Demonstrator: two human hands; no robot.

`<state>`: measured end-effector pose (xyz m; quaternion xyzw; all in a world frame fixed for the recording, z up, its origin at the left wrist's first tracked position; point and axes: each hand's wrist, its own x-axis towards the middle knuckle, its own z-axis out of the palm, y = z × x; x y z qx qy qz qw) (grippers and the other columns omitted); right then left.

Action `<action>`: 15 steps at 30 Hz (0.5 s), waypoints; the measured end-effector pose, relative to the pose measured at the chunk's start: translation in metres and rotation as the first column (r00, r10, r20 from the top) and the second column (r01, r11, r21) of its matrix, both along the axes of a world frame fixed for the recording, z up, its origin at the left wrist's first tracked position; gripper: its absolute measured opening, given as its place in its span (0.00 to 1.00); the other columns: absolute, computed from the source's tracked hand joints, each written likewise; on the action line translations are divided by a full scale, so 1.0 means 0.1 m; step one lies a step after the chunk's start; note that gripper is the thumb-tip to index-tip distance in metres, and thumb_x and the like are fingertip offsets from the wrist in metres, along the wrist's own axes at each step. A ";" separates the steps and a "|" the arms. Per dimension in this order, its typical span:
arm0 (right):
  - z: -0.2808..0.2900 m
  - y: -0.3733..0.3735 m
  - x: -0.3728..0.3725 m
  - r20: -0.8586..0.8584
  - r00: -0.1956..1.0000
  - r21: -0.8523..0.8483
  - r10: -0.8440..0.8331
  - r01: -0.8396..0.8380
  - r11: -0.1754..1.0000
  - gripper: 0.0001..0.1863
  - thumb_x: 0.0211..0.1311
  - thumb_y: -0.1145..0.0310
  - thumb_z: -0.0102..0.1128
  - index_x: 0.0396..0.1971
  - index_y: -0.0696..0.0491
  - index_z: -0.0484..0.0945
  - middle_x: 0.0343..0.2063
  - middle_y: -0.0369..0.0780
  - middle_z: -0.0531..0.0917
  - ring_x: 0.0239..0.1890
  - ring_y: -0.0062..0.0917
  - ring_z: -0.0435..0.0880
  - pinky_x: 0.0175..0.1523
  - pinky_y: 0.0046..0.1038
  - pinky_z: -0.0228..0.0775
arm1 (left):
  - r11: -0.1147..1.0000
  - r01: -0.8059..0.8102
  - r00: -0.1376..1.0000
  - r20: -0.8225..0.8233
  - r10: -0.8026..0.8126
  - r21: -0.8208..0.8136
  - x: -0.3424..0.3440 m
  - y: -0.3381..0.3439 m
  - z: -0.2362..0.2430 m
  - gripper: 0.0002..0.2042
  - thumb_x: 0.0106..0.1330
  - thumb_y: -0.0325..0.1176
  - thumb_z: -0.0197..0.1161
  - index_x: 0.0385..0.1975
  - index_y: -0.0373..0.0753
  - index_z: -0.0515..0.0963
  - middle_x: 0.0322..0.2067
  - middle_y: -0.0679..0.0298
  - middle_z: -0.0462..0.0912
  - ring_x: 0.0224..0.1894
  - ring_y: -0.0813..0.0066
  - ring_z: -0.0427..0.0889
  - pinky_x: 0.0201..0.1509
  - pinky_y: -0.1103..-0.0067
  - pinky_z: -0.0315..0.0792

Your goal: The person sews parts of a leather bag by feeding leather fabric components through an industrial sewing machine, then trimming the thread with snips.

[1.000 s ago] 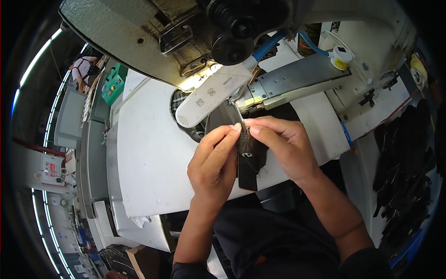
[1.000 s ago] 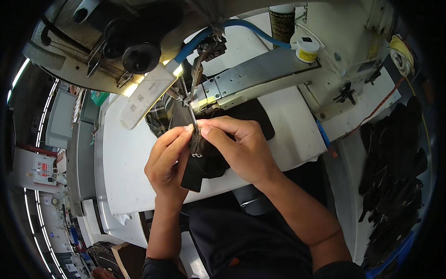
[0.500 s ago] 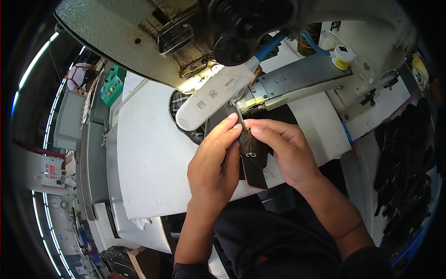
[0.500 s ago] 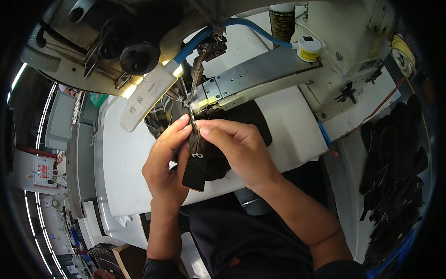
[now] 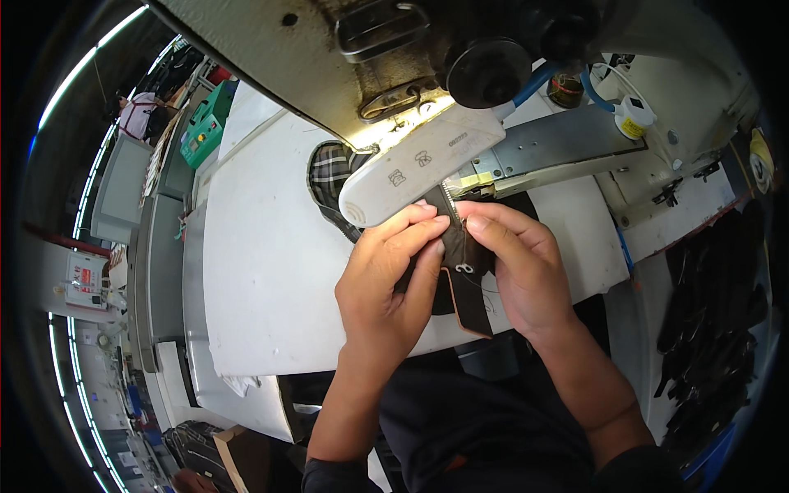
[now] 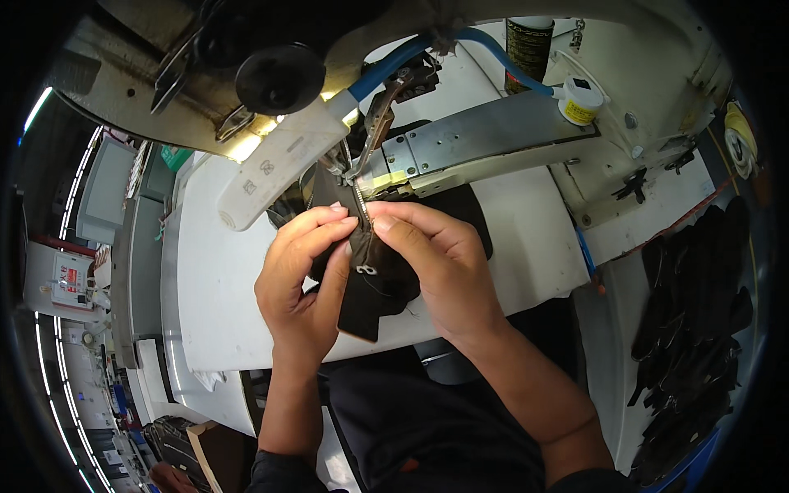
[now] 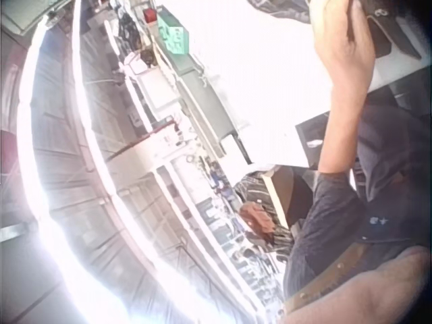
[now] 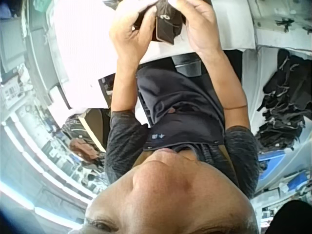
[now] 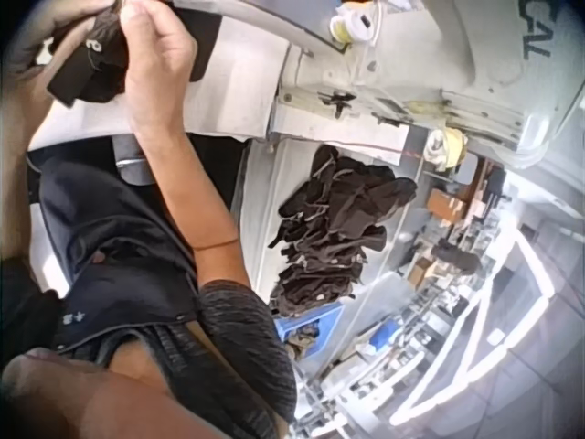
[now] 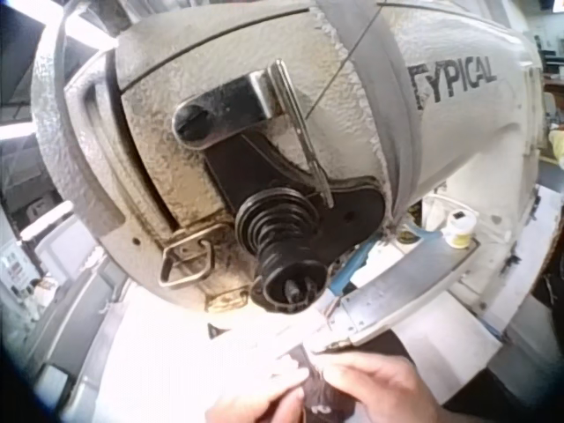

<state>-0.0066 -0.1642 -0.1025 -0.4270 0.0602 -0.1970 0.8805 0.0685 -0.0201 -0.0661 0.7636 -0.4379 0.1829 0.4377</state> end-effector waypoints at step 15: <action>0.08 -0.03 0.03 -0.043 0.998 -0.034 -0.043 0.042 0.999 0.15 0.77 0.70 0.61 0.54 0.62 0.85 0.46 0.38 0.89 0.48 0.14 0.84 0.57 0.19 0.74 | 0.998 0.056 0.990 -0.128 -0.054 0.013 0.12 0.02 0.04 0.13 0.66 0.19 0.67 0.50 0.33 0.85 0.53 0.52 0.86 0.57 0.62 0.84 0.62 0.72 0.76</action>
